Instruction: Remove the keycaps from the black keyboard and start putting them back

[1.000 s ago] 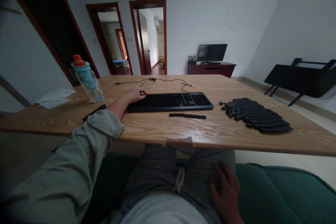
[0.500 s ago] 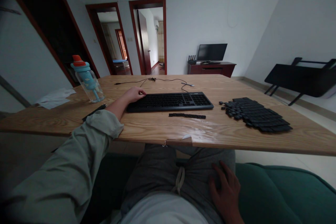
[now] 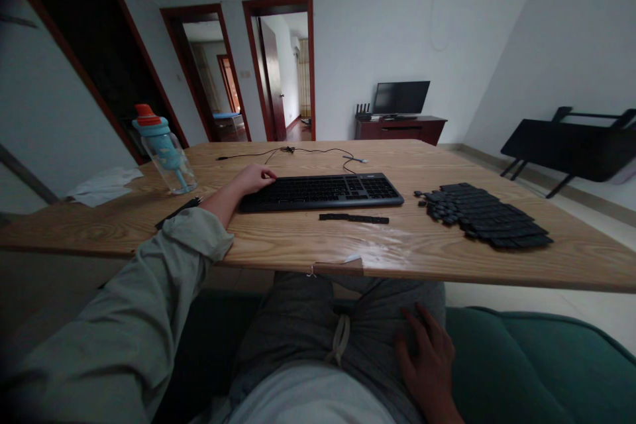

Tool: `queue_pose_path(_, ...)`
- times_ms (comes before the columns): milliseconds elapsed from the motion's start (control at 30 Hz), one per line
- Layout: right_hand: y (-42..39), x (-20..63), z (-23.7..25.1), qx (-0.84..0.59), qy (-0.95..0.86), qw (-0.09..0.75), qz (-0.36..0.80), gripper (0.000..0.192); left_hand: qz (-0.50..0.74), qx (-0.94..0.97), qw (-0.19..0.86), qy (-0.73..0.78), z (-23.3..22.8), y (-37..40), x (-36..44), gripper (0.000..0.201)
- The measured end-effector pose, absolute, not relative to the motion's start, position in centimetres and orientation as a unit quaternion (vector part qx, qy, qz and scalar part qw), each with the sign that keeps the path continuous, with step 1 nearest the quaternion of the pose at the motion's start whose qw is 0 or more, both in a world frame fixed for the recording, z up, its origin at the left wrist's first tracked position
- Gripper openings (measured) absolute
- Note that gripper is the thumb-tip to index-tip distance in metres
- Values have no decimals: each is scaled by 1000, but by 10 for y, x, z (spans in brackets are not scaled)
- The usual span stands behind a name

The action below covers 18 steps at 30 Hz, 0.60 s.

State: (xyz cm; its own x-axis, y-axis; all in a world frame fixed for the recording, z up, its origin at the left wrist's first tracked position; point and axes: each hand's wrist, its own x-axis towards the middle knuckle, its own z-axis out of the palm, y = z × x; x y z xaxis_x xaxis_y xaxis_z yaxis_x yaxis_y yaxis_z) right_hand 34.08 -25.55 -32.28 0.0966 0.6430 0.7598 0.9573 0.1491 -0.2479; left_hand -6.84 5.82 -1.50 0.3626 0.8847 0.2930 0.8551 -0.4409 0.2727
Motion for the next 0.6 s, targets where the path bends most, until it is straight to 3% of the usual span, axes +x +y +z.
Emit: queue_pose_path(600,-255,342,-325,-622,-642,407,-189,35,200,826,41,525,-14,56,-69,28)
